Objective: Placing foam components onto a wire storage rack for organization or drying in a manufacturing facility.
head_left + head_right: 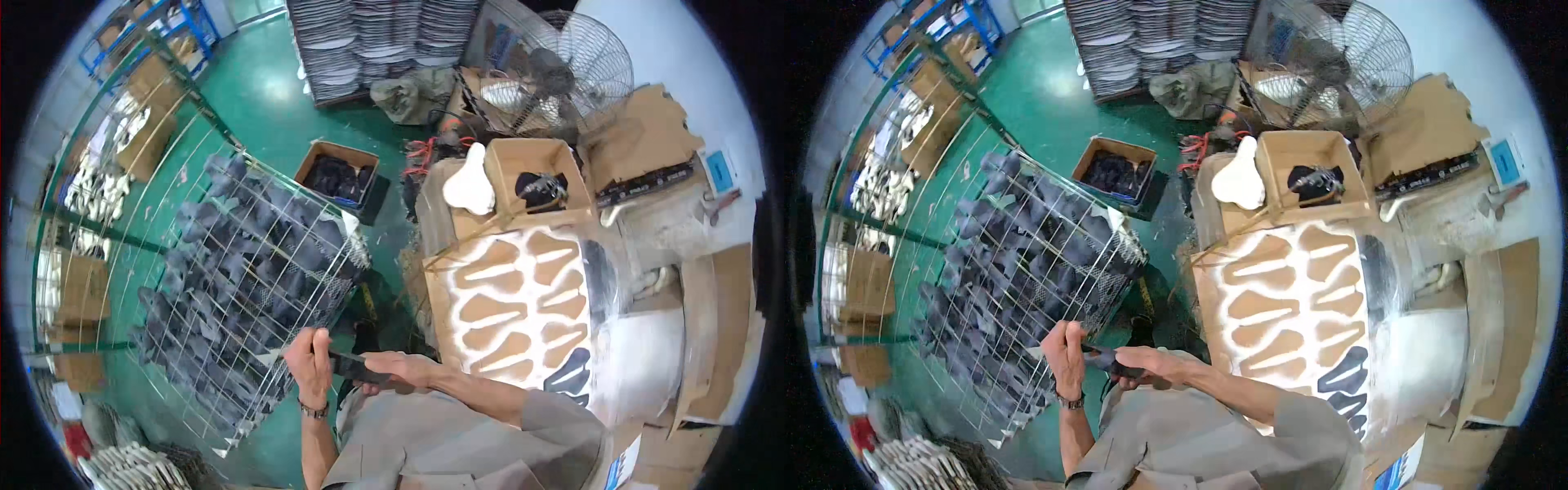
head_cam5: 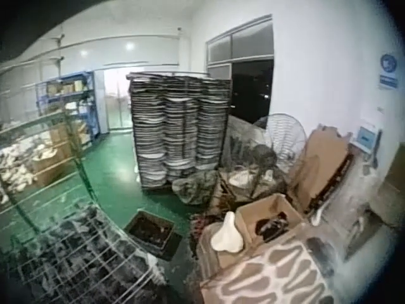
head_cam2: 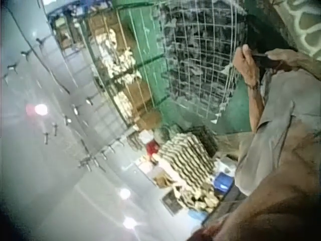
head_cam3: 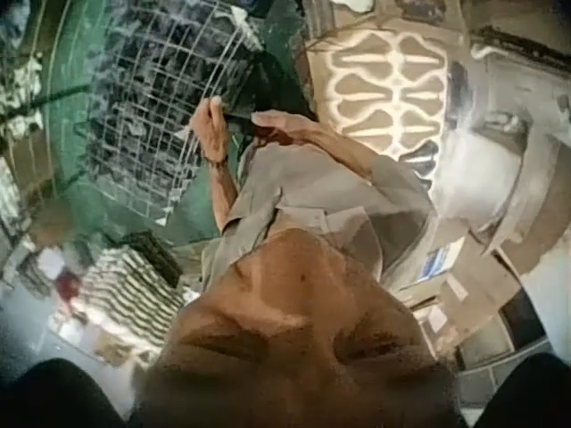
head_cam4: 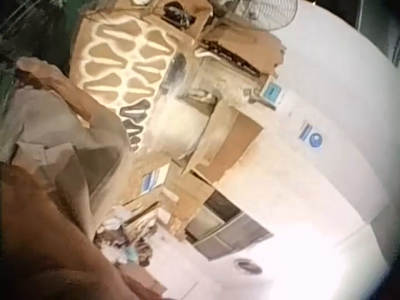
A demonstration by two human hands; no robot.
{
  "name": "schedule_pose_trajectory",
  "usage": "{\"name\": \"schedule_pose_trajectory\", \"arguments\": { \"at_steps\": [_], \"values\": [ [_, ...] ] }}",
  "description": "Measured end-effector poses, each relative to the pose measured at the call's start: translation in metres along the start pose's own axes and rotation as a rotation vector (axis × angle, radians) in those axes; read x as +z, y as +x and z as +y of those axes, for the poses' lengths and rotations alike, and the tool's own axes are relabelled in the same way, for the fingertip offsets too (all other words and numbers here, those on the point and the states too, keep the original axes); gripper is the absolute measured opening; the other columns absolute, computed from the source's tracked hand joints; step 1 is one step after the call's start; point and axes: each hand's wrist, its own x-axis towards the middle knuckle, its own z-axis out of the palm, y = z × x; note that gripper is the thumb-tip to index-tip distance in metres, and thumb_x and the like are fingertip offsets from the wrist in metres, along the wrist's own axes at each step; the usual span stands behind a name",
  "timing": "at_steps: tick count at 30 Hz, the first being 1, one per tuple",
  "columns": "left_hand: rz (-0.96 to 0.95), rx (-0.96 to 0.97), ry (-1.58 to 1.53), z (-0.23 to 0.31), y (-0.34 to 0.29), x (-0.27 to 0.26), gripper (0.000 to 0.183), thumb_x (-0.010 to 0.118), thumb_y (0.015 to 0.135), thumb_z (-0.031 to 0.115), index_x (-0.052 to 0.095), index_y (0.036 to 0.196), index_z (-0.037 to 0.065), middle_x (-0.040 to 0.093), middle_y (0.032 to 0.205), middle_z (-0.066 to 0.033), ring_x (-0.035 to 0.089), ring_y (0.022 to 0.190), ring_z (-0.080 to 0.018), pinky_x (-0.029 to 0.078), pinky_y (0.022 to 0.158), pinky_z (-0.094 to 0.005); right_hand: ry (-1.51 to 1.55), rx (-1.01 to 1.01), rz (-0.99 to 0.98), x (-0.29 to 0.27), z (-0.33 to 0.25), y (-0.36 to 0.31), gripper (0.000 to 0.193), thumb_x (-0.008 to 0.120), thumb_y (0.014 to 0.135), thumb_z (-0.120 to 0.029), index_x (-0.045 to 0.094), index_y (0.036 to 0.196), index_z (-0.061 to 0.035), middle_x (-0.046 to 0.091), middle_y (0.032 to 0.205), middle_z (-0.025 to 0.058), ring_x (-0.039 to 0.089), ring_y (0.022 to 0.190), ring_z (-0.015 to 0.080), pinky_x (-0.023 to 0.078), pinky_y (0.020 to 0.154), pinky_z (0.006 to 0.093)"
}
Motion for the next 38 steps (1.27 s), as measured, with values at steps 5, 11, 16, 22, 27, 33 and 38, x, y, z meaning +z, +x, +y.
{"name": "schedule_pose_trajectory", "arguments": {
  "at_steps": [5,11,16,22,27,33,38],
  "values": [
    [-0.051,0.161,0.074,0.007,0.004,0.006,0.034,0.062,0.096,0.025,0.058,0.074,0.0,0.049,0.065,-0.0162,0.047,0.054,-0.0311,0.036,0.053,-0.0383,0.223,0.012,-0.04,-0.009,0.006,-0.001,0.055,0.052,0.1,-0.05,0.057,0.128,-0.0029,0.064,0.112,0.0059,0.06,0.098,0.0133,0.049,0.087,0.0304],
    [-0.14,0.246,0.064,0.018,0.005,0.0,0.028,0.063,0.093,0.021,0.058,0.077,-0.001,0.053,0.067,-0.0172,0.056,0.059,-0.0352,0.041,0.054,-0.0401,0.021,-0.077,-0.016,0.004,-0.001,0.006,0.055,0.051,0.101,-0.052,0.062,0.123,-0.0033,0.066,0.108,0.0052,0.062,0.094,0.0126,0.05,0.081,0.0261],
    [-0.146,0.278,0.1,0.016,0.002,-0.007,0.027,0.062,0.094,0.022,0.06,0.078,0.0,0.055,0.069,-0.0169,0.058,0.06,-0.0358,0.043,0.055,-0.0404,0.109,-0.062,-0.042,0.017,0.005,0.019,0.052,0.047,0.103,-0.046,0.053,0.132,-0.0023,0.065,0.113,0.005,0.063,0.094,0.0125,0.049,0.084,0.0267],
    [-0.151,0.267,0.142,0.02,-0.005,-0.016,0.027,0.061,0.094,0.023,0.062,0.079,0.001,0.059,0.07,-0.015,0.06,0.061,-0.0351,0.046,0.056,-0.0397,0.049,-0.058,-0.036,0.024,0.013,0.024,0.051,0.047,0.104,-0.046,0.06,0.126,-0.0018,0.067,0.107,0.0055,0.064,0.091,0.0125,0.05,0.083,0.0269],
    [-0.018,0.227,-0.005,0.015,0.006,-0.015,0.026,0.055,0.096,0.02,0.064,0.109,-0.001,0.064,0.105,-0.0168,0.063,0.096,-0.0294,0.049,0.085,-0.0347,0.212,-0.045,0.117,0.029,0.004,0.011,0.056,0.038,0.105,-0.048,0.064,0.121,-0.0001,0.069,0.106,0.01,0.065,0.092,0.0176,0.051,0.087,0.0302],
    [0.216,0.117,-0.256,-0.004,0.01,-0.04,0.036,0.048,0.105,0.03,0.065,0.109,-0.002,0.066,0.104,-0.0101,0.062,0.095,-0.0193,0.049,0.086,-0.0319,0.597,-0.155,-0.032,0.008,0.005,0.013,0.073,0.026,0.103,-0.058,0.044,0.141,0.0011,0.062,0.122,0.0269,0.065,0.104,0.0359,0.053,0.092,0.0483],
    [0.24,0.204,-0.282,0.017,0.008,-0.07,0.045,0.046,0.105,0.04,0.066,0.11,0.0,0.066,0.107,-0.0107,0.063,0.097,-0.0226,0.049,0.088,-0.0335,0.697,-0.182,-0.119,0.006,-0.001,0.014,0.077,0.026,0.1,-0.064,0.042,0.145,-0.0027,0.059,0.127,0.0281,0.063,0.106,0.0393,0.05,0.094,0.0527]
  ]
}}
